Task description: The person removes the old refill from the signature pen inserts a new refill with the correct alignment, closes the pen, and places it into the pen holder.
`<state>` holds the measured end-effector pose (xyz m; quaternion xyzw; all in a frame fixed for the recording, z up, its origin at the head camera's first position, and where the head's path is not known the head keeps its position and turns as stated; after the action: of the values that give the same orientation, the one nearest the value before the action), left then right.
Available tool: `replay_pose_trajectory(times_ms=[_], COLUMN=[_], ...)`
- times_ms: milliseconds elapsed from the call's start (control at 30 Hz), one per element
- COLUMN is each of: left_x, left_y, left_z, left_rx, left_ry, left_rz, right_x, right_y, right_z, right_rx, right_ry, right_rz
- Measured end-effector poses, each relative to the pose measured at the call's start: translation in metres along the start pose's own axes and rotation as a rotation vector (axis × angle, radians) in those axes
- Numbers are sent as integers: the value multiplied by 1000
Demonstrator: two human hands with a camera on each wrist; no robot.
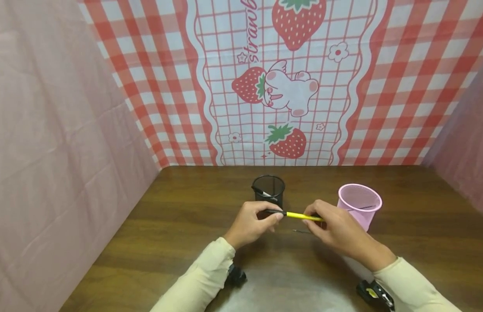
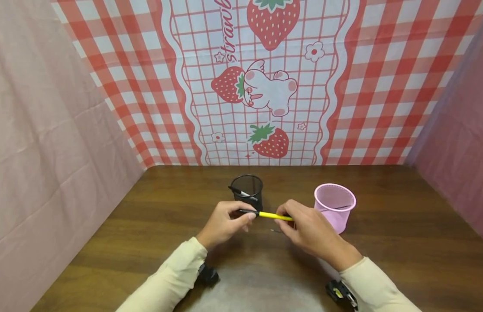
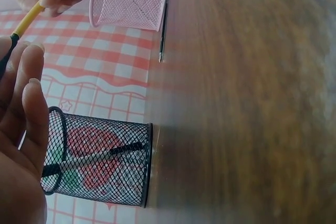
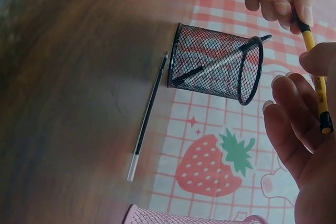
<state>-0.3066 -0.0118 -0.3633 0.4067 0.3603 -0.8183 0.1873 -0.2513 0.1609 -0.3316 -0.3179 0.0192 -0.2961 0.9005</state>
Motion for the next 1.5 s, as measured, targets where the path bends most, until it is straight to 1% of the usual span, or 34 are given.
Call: replay_pose_trajectory(times_ms=[67,233,267,300,467,533,733,833,1067,1333,1500], left_x=[-6,-5,-3,1,0,-4,-29,-34,-35,-35,-35], left_y=[0,0,0,0,0,0,0,1,1,1,1], left_z=[0,0,0,0,1,1,1,0,0,0,0], left_rx=[-3,-1,0,0,-6,-9,-2,3,5,11,-2], left_ry=[-2,-1,-1,-1,-22,-39,-82,-80,-79,-60,-75], left_rz=[5,-10,-16,-15,0,6,10,8,-7,-38,-43], right_x=[0,0,0,-1,-1,-1,0,0,0,0,-3], right_y=[0,-1,-1,-1,-1,-1,-1,0,0,1,2], right_z=[0,0,-1,-1,-1,-1,0,-1,-3,-2,-4], right_rx=[2,7,9,11,19,18,15,23,39,29,50], right_ry=[0,9,5,4,3,0,-1,-6,-12,-11,-12], right_rz=[6,8,6,4,-1,3,10,3,-20,0,-10])
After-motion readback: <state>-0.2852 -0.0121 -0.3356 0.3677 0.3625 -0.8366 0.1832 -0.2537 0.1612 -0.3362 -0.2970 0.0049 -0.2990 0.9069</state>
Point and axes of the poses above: each hand's wrist, its own y-axis away from the middle knuckle, its own z-axis out of the back of the hand, x = y × z, the point moved 8 cm from there along -y, towards the middle knuckle, and after that the axes turned 12 degrees about x, right-handed, at the moved point
